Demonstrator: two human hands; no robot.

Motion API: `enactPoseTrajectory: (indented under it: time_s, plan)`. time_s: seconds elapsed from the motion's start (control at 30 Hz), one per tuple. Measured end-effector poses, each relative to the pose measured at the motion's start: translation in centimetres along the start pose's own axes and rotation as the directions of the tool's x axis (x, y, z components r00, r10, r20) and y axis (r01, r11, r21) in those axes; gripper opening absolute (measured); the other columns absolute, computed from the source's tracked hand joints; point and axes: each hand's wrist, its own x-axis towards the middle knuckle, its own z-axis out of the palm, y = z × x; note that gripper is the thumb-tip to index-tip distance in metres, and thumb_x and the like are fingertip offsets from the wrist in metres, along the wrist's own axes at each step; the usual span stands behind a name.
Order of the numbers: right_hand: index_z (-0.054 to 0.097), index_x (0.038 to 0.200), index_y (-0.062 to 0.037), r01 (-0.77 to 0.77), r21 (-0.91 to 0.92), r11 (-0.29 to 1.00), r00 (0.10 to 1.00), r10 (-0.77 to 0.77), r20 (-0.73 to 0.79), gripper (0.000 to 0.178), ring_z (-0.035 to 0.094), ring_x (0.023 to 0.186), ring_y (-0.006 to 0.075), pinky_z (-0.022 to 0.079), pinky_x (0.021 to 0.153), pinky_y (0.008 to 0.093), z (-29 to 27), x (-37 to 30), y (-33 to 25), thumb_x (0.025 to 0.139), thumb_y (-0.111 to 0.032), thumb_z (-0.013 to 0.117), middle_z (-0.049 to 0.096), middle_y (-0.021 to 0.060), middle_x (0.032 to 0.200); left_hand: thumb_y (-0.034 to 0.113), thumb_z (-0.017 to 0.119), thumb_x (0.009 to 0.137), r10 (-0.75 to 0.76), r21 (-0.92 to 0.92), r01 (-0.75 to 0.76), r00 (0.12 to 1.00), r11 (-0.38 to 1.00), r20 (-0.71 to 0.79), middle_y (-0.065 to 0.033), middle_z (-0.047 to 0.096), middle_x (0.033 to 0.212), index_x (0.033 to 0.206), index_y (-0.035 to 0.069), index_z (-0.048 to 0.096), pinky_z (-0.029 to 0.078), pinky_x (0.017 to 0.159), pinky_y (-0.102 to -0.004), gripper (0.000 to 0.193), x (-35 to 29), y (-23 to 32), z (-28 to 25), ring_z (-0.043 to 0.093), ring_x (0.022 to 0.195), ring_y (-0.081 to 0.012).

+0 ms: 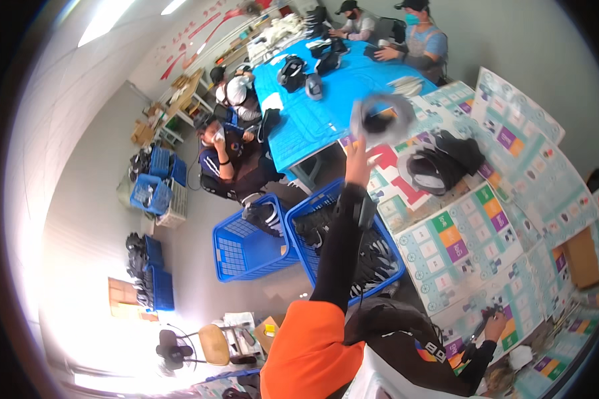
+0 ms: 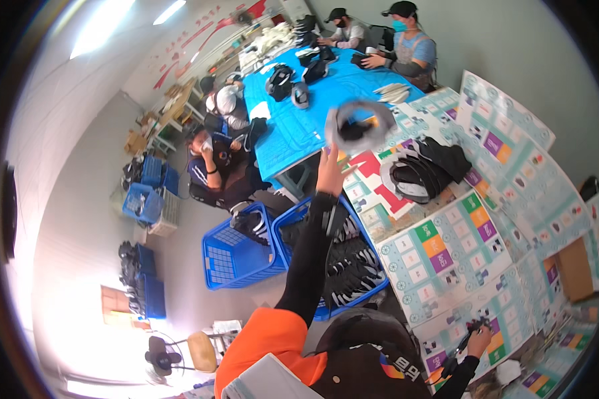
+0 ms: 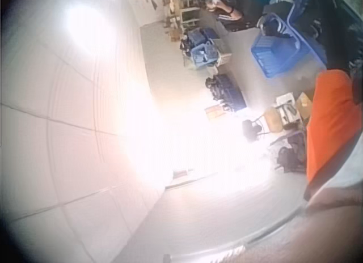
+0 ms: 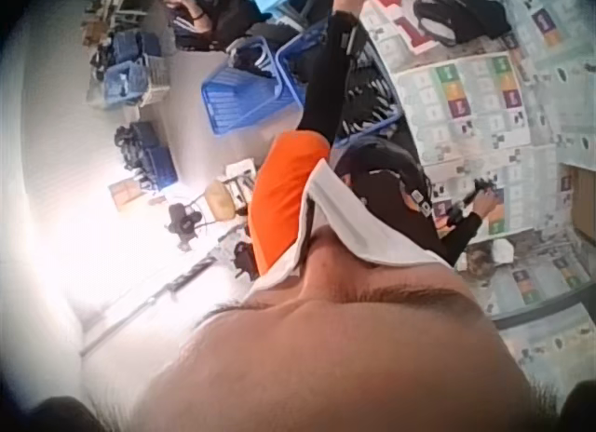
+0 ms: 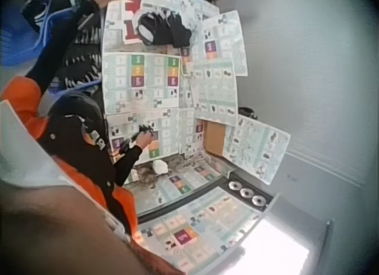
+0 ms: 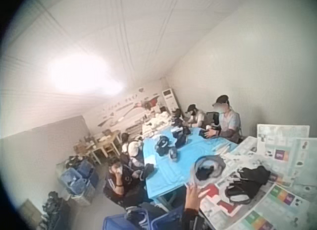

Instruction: The person takes shoe components from a blue crate, applies adhesive to them using a glue applicator, and stacks the prepared components on a table covered in grid-patterned paper.

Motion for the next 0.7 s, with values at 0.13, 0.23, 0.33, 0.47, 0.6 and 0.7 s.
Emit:
enactPoseTrajectory:
  time_s: [0.13, 0.23, 0.33, 0.47, 0.6, 0.7]
  plan:
    - [0.069, 0.098, 0.0045, -0.007, -0.014, 1.0, 1.0, 0.007, 0.01, 0.021, 0.062, 0.101, 0.0398, 0.049, 0.092, 0.047, -0.8, -0.7, -1.9, 0.08, -0.005, 0.064, 0.066, 0.0216, 0.1, 0.016, 0.071, 0.094, 0.249, 0.543, -0.168, 0.965, 0.823, -0.079, -0.0286, 0.052, 0.137, 0.147, -0.01, 0.039, 0.049, 0.1, -0.0438, 0.068, 4.1, -4.5, 4.7, 0.06, 0.116, -0.035]
    - [0.07, 0.099, 0.0043, -0.113, 0.0, 0.994, 0.986, 0.112, 0.121, 0.022, 0.063, 0.103, 0.0392, 0.049, 0.095, 0.0456, -1.0, -0.8, -5.8, 0.08, -0.006, 0.063, 0.067, 0.0218, 0.101, 0.014, 0.071, 0.084, 0.131, 0.73, -0.297, 0.952, 0.615, 0.277, -0.0288, 0.06, 0.127, 0.14, 0.001, 0.05, 0.05, 0.096, -0.0486, 0.061, 1.8, -13.3, 4.9, 0.06, 0.114, -0.0426]
    - [0.07, 0.101, 0.0042, -0.105, -0.02, 0.994, 0.981, 0.106, 0.159, 0.023, 0.063, 0.106, 0.0383, 0.048, 0.097, 0.0466, -3.3, -2.2, -7.6, 0.082, -0.008, 0.065, 0.069, 0.0228, 0.105, 0.015, 0.077, 0.076, -0.262, 0.817, -0.508, 0.778, 0.273, 0.571, -0.0253, 0.03, 0.161, 0.159, 0.013, 0.031, 0.047, 0.107, -0.0556, 0.095, -3.5, -21.1, 7.9, 0.048, 0.135, -0.0483]
    - [0.069, 0.105, 0.0016, -0.191, -0.144, 0.971, 0.955, 0.217, 0.2, 0.024, 0.062, 0.11, 0.0371, 0.047, 0.1, 0.0449, -5.6, -2.2, -10.2, 0.083, -0.007, 0.066, 0.066, 0.0199, 0.111, 0.018, 0.063, 0.089, -0.106, 0.709, -0.703, 0.702, 0.062, 0.705, -0.0229, 0.036, 0.157, 0.151, 0.012, 0.044, 0.051, 0.096, -0.0565, 0.066, -4.3, -28.3, 8.6, 0.05, 0.132, -0.0427]
    - [0.069, 0.106, 0.0, -0.256, -0.178, 0.95, 0.937, 0.289, 0.197, 0.024, 0.061, 0.113, 0.0365, 0.047, 0.1, 0.0441, -7.4, -3.2, -13.5, 0.085, -0.009, 0.065, 0.067, 0.0188, 0.111, 0.023, 0.058, 0.09, -0.086, 0.706, -0.704, 0.701, 0.076, 0.708, -0.0175, 0.054, 0.127, 0.121, 0.007, 0.062, 0.047, 0.09, -0.0517, 0.036, -2.1, -29.8, 12.8, 0.055, 0.112, -0.0352]
    - [0.069, 0.106, -0.0014, -0.288, -0.138, 0.948, 0.926, 0.312, 0.214, 0.023, 0.061, 0.113, 0.0357, 0.046, 0.102, 0.0437, -7.3, -3.9, -12.9, 0.085, -0.009, 0.064, 0.068, 0.0178, 0.111, 0.027, 0.058, 0.087, 0.099, 0.575, -0.796, 0.567, -0.189, 0.818, -0.014, 0.059, 0.109, 0.103, 0.008, 0.068, 0.042, 0.088, -0.0508, 0.027, 0.1, -30.3, 13.8, 0.054, 0.103, -0.0335]
